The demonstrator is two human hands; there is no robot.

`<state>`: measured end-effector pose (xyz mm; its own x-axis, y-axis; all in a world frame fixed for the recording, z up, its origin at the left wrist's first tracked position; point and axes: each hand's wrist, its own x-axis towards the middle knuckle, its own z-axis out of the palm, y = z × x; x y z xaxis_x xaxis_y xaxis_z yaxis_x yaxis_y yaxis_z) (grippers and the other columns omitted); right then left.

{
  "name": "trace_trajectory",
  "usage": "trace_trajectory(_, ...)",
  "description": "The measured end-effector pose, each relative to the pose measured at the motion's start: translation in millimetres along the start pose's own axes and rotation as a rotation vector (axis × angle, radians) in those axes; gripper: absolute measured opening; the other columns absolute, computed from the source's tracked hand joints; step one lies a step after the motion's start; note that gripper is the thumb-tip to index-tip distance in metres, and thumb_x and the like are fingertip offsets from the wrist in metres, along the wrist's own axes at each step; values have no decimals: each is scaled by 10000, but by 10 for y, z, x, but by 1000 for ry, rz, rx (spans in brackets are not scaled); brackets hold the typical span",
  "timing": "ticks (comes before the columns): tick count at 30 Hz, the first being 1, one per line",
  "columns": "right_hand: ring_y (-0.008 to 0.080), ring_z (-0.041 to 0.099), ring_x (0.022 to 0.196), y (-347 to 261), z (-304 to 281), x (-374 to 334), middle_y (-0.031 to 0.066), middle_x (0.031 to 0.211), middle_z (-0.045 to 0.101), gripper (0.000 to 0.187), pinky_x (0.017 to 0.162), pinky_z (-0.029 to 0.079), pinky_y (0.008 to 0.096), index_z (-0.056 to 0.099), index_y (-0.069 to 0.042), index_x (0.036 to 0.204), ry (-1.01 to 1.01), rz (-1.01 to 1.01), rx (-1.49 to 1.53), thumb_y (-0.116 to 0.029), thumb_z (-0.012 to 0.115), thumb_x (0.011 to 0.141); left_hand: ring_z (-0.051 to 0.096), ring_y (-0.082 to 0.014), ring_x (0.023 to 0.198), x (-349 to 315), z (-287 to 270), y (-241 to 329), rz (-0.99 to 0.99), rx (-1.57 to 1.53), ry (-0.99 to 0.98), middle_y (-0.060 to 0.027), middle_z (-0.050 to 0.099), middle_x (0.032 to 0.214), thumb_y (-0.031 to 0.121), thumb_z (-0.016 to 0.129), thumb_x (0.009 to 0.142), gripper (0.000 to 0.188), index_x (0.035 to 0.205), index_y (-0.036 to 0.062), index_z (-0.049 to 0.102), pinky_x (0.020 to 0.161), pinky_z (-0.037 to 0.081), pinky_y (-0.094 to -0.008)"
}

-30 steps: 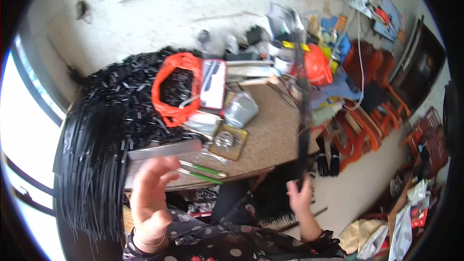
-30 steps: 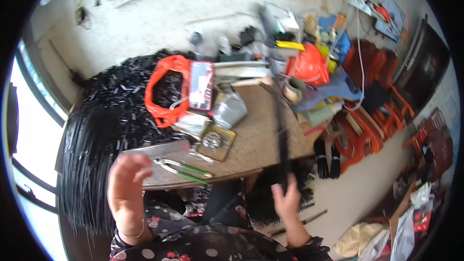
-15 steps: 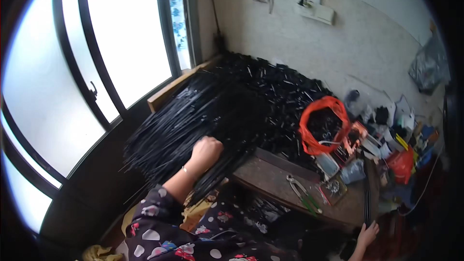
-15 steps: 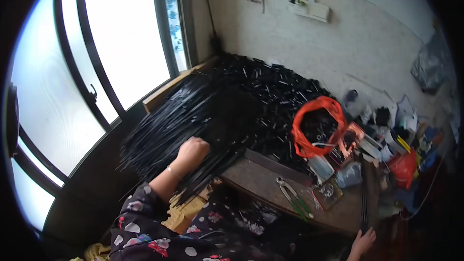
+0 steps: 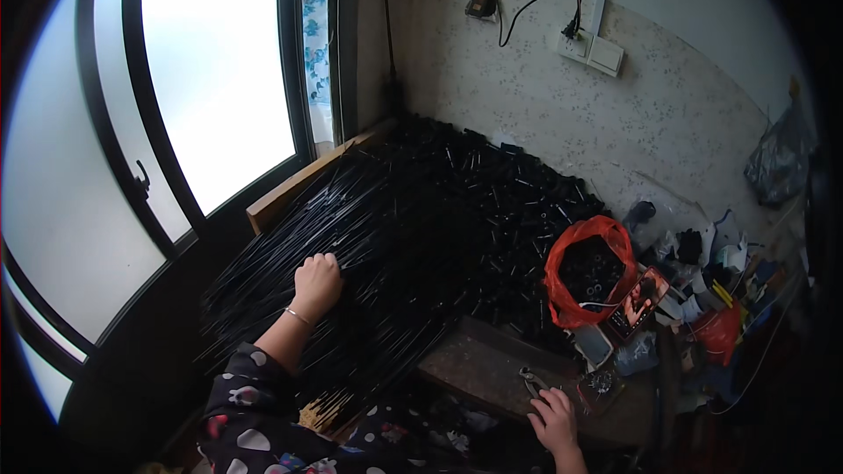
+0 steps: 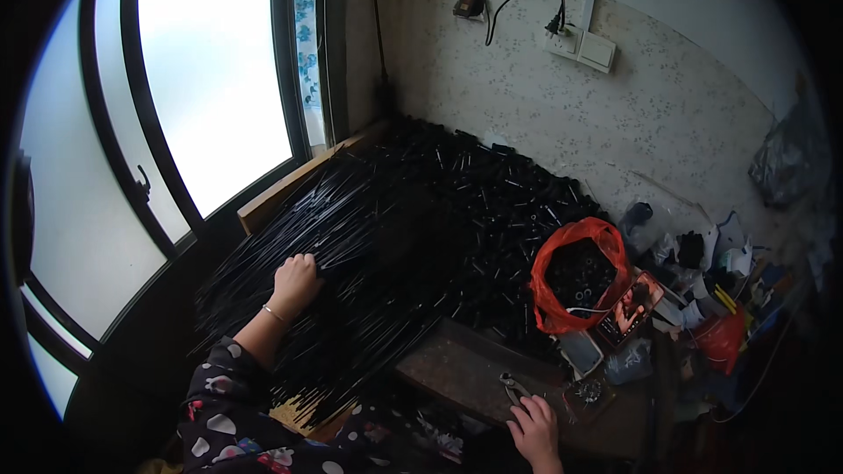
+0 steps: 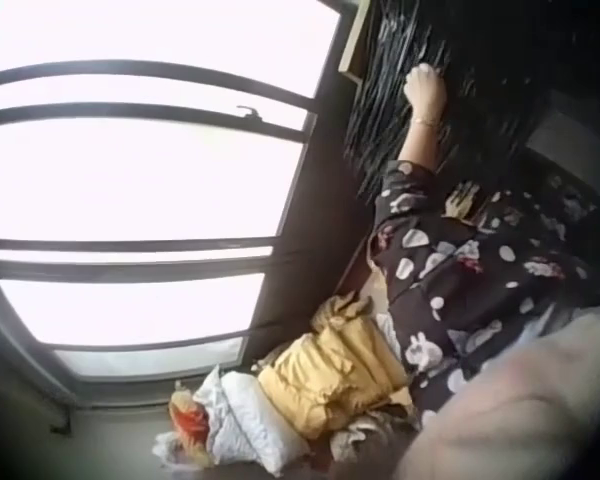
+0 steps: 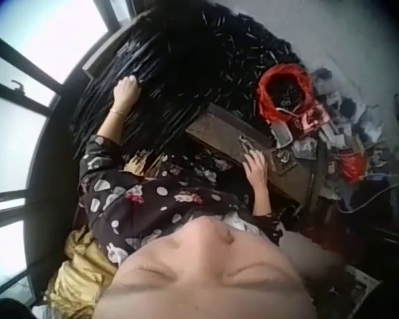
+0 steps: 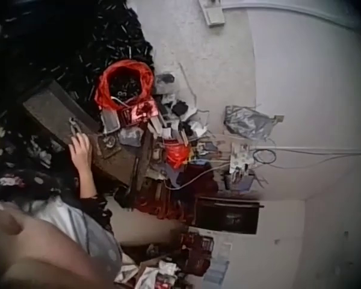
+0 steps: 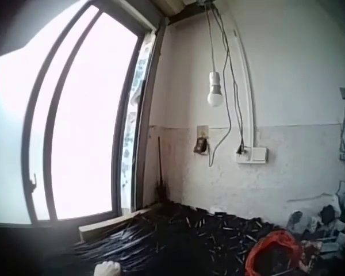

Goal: Measuring, cutting, and assembling bundles of black electrical cables at a workbench.

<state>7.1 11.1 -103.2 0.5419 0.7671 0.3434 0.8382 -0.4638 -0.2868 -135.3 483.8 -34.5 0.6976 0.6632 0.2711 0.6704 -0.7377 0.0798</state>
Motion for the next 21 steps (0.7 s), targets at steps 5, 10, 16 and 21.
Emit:
trace_trajectory(5,293,498,1041,188,83,56,43,1016,599,194,872,412,405,661,-102,892,-7,-9,93,-89,660,698,599,-315,759,176,-20,-107,113,-26,15,-150,596,818,109,485,807,111,864,21,519,630,499,-394)
trace_trajectory(10,309,516,1009,151,-4,-35,65,1009,609,197,873,425,394,670,-96,873,53,67,153,-41,650,685,596,-308,794,266,-357,-33,40,-136,-211,-142,606,840,316,659,766,329,875,25,550,682,489,-404)
trace_trajectory(16,305,515,1014,338,50,-163,70,997,616,180,868,422,391,670,-92,872,95,94,157,-48,642,700,599,-230,637,403,-1092,200,-63,-233,-224,-129,614,706,432,587,819,440,739,2,638,610,492,-366)
trace_trajectory(21,300,516,1009,389,86,-225,70,994,623,163,873,415,385,672,-95,867,143,125,172,-54,638,713,568,-167,548,682,-1639,524,1,-288,-223,-76,598,629,443,642,778,454,760,-12,643,535,461,-276)
